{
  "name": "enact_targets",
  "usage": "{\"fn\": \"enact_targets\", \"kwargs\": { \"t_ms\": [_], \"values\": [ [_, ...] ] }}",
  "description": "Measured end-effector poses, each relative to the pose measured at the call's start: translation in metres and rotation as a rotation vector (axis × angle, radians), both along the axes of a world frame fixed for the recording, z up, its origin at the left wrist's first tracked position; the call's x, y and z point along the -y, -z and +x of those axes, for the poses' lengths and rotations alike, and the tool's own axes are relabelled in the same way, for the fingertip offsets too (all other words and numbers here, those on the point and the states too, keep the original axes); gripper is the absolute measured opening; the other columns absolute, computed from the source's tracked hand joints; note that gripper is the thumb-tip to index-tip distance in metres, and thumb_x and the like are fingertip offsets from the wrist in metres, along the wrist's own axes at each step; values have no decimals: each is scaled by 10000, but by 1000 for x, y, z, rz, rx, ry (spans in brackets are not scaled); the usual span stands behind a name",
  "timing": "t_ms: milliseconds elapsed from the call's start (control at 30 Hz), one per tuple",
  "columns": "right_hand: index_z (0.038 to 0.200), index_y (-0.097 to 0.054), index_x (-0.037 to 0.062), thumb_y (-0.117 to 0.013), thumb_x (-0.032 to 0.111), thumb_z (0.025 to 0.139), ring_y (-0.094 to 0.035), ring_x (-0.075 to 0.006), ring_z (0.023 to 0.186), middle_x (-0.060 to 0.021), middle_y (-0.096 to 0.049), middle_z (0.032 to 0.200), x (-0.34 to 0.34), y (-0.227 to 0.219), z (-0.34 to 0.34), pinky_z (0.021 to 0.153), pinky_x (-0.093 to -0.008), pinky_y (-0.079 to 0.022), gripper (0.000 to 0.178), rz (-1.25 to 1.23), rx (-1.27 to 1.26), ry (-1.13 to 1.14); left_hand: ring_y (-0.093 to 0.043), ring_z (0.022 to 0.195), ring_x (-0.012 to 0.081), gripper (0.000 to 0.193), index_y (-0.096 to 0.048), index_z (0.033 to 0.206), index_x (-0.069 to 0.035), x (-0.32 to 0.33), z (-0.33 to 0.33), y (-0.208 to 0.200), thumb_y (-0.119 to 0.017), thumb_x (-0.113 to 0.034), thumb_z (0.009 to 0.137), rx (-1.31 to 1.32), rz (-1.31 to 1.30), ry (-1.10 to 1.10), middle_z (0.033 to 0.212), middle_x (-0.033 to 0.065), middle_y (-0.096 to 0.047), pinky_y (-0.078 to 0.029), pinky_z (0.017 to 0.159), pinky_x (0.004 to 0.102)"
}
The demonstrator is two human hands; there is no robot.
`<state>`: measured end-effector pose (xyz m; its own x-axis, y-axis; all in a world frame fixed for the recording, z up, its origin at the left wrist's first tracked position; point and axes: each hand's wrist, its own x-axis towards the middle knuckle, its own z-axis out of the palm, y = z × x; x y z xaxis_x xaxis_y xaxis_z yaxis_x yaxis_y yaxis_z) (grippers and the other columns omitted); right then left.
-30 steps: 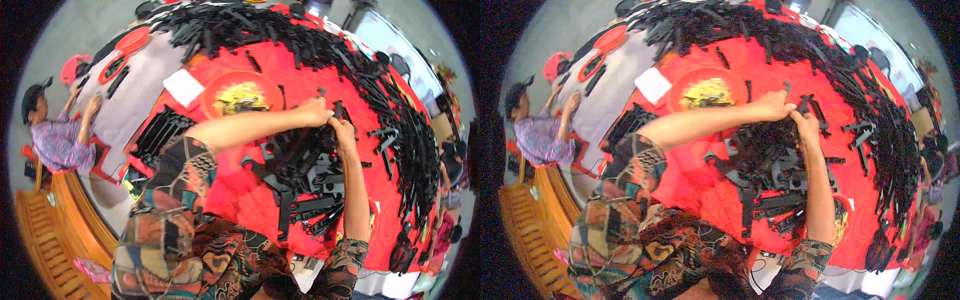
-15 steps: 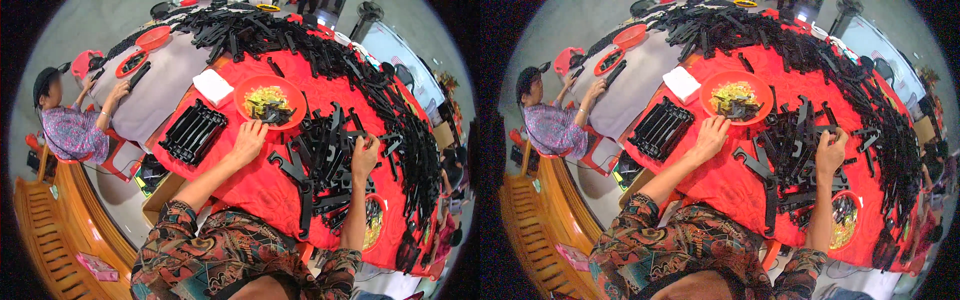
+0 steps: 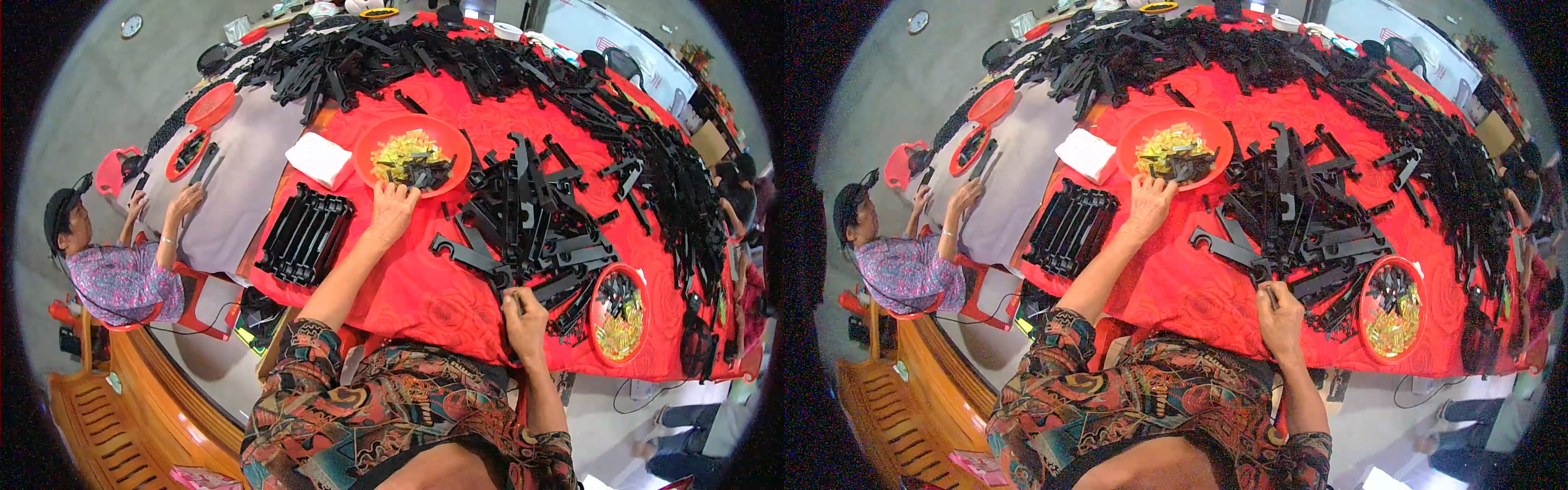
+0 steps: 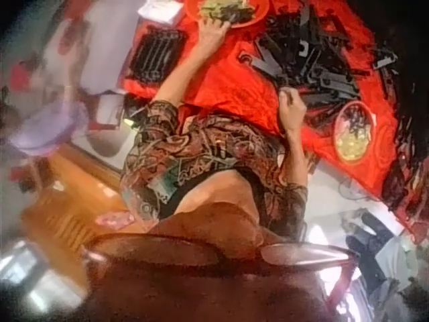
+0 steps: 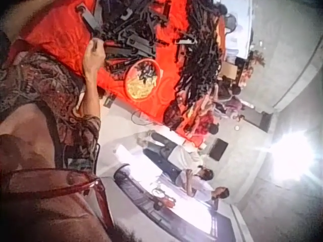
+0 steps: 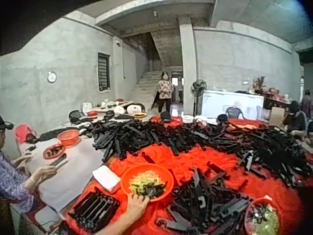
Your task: Assemble mechanical components for toy or model items at a workstation.
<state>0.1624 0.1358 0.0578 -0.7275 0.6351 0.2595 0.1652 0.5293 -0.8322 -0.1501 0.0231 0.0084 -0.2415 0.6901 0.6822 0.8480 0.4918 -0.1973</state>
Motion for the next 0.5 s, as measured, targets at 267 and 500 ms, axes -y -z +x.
{"fn": "enact_targets", "kwargs": {
  "t_ms": [267,500],
  "values": [
    [1123,-451,-64,-649,131,770,-545,-294,896,-198,-510,1030,-42,-20,-10,793,-363,-451,450,135,-19,271,-562,706,224,64,-522,800,-115,3,-18,-12,-528,-110,736,94,-116,-23,713,50,-566,-399,673,384],
    [1179,-371,-17,-644,256,772,-536,-410,909,-229,-456,1080,-49,-7,-29,745,-455,-467,561,324,56,274,-570,693,222,31,-517,766,-105,-6,-16,-18,-524,-110,737,59,-106,-16,695,51,-568,-407,647,366]
  ]
}}
